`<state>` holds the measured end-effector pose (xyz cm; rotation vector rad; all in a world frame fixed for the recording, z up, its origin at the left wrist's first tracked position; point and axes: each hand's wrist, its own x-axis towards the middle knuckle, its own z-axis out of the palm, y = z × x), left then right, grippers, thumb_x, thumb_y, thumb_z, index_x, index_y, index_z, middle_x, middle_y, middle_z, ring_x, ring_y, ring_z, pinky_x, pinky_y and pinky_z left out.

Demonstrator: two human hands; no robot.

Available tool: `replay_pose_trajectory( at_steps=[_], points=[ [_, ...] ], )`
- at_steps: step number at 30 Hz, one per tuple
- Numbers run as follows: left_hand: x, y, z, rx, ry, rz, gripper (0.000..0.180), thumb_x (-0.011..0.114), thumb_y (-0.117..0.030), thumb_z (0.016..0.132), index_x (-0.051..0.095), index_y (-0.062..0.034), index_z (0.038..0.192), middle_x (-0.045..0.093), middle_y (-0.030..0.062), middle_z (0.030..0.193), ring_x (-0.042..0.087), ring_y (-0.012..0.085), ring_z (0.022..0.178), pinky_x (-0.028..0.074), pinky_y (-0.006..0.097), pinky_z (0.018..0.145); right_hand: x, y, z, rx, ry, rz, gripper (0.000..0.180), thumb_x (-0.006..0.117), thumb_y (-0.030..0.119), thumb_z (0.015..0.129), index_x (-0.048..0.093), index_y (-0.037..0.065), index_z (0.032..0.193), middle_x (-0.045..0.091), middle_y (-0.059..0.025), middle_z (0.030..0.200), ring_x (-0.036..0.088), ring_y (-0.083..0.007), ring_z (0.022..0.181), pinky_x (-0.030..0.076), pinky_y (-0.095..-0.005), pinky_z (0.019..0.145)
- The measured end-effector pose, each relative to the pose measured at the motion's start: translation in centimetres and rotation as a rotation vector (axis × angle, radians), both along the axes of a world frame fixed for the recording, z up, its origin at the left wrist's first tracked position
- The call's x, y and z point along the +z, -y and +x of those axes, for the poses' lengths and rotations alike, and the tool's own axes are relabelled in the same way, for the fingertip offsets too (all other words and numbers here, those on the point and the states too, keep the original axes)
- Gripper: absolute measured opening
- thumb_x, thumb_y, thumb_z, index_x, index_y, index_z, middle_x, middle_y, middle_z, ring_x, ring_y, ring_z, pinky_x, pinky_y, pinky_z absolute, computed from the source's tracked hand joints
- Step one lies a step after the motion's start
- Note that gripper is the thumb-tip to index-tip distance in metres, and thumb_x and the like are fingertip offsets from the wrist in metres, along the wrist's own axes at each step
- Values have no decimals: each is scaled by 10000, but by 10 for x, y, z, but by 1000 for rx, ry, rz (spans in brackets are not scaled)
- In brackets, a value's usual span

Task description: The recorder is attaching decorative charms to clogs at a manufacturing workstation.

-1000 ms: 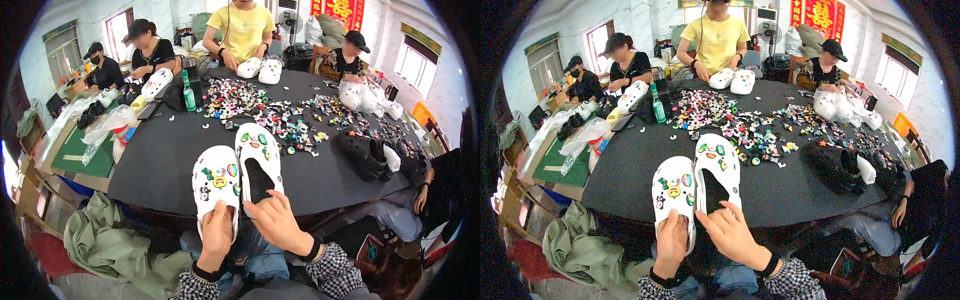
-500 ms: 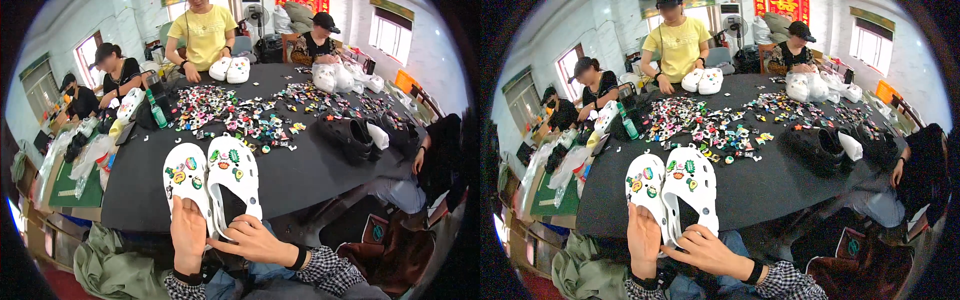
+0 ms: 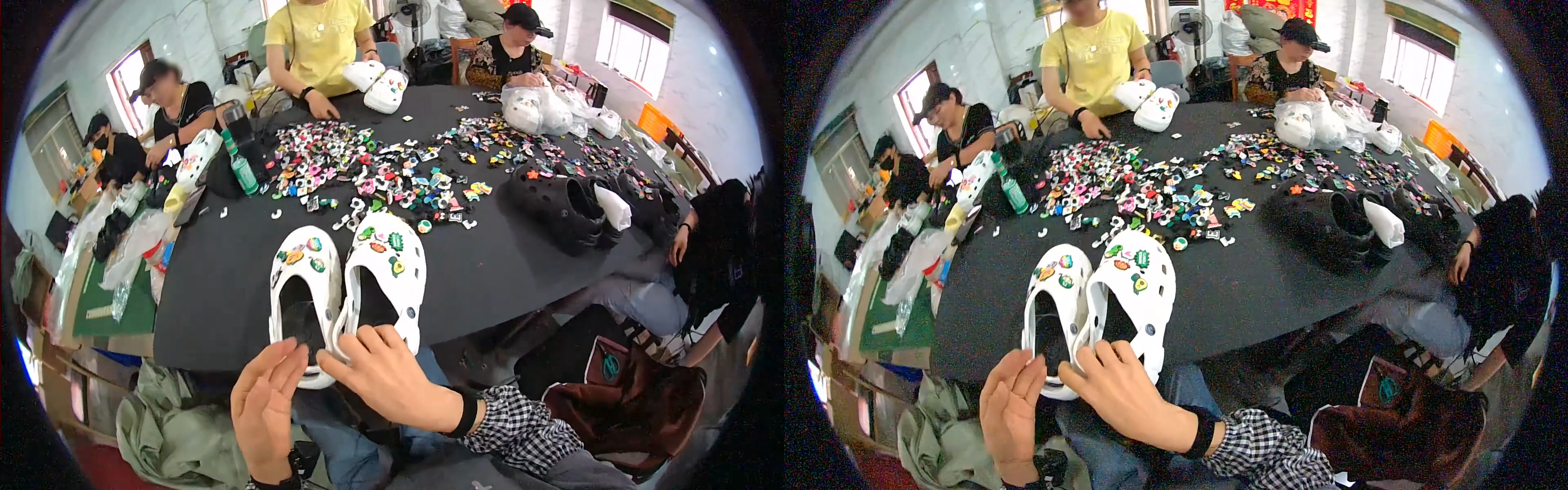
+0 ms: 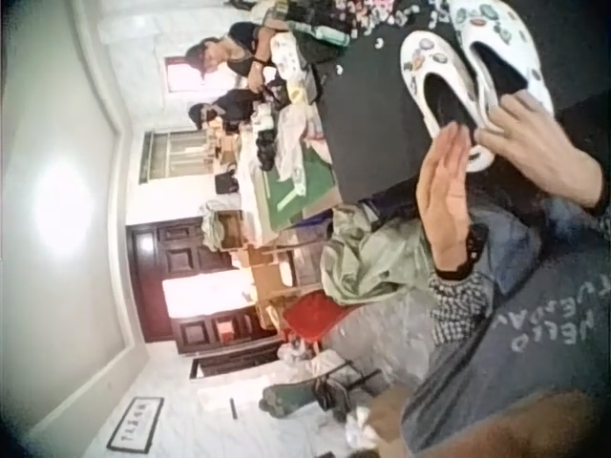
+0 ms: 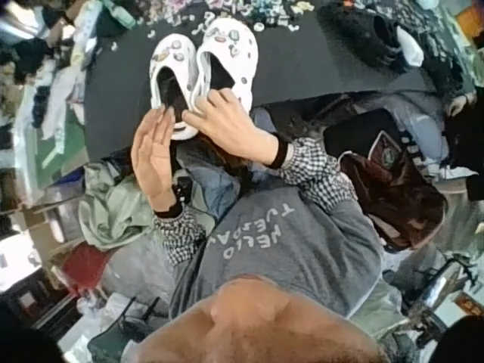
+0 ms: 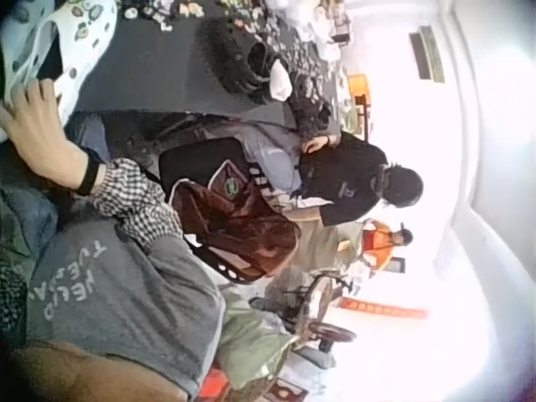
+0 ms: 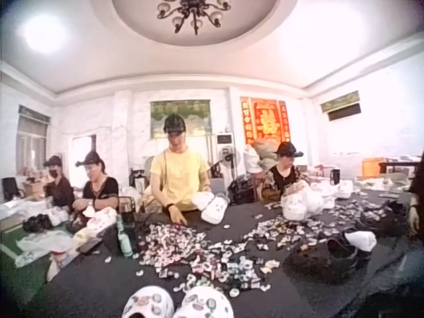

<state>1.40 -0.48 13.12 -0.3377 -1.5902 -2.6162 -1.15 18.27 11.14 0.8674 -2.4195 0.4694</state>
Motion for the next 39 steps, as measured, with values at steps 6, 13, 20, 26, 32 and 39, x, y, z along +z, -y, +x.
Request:
replay_pose_trajectory(
  at_steps=[6, 13, 20, 26, 32, 39],
  points=[
    [-69, 68, 26, 315, 270, 82, 346, 512, -142, 964, 504, 32, 1263, 589, 170, 1216, 566, 300, 1149, 431, 424, 1027, -4, 7, -11, 41, 3, 7, 325, 656, 147, 719, 605, 114, 1039, 487, -67, 846, 512, -261, 816, 401, -395, 717],
    [-217, 170, 100, 685, 601, 258, 312, 525, -110, 951, 552, 43, 1221, 589, 175, 1229, 579, 276, 1133, 457, 372, 988, -4, 15, -6, -20, 27, 70, 461, 808, 228, 571, 580, 73, 940, 461, -118, 830, 478, -339, 817, 375, -439, 708],
    [-375, 216, 220, 1021, 989, 155, 377, 549, -135, 916, 522, 34, 1253, 573, 179, 1232, 571, 279, 1127, 448, 352, 984, 3, 26, 2, -37, -7, 241, 670, 821, 471, 492, 527, 51, 925, 441, -133, 875, 463, -362, 865, 378, -463, 751],
    [-376, 173, 179, 1070, 831, -899, 621, 564, -332, 925, 385, 33, 1394, 385, 279, 1422, 369, 394, 1315, 293, 469, 1096, -3, 32, 2, -57, -105, 215, 540, 823, 241, 486, 483, 25, 847, 416, -147, 832, 476, -385, 839, 377, -454, 727],
    [-363, 156, 99, 383, 744, -512, 629, 587, -528, 888, 601, 29, 1182, 604, 299, 1134, 594, 339, 1071, 435, 397, 939, 7, -21, -29, -90, -69, 13, 265, 702, 74, 724, 462, -30, 758, 375, -158, 717, 420, -336, 647, 333, -392, 591],
    [-418, 138, 143, 429, 778, -558, 464, 679, -418, 843, 546, 25, 877, 601, 201, 844, 571, 299, 774, 435, 425, 689, 61, 25, -71, -117, 104, -733, 187, 694, 133, 721, 601, 11, 828, 583, -95, 777, 579, -274, 697, 466, -347, 679]
  ],
)
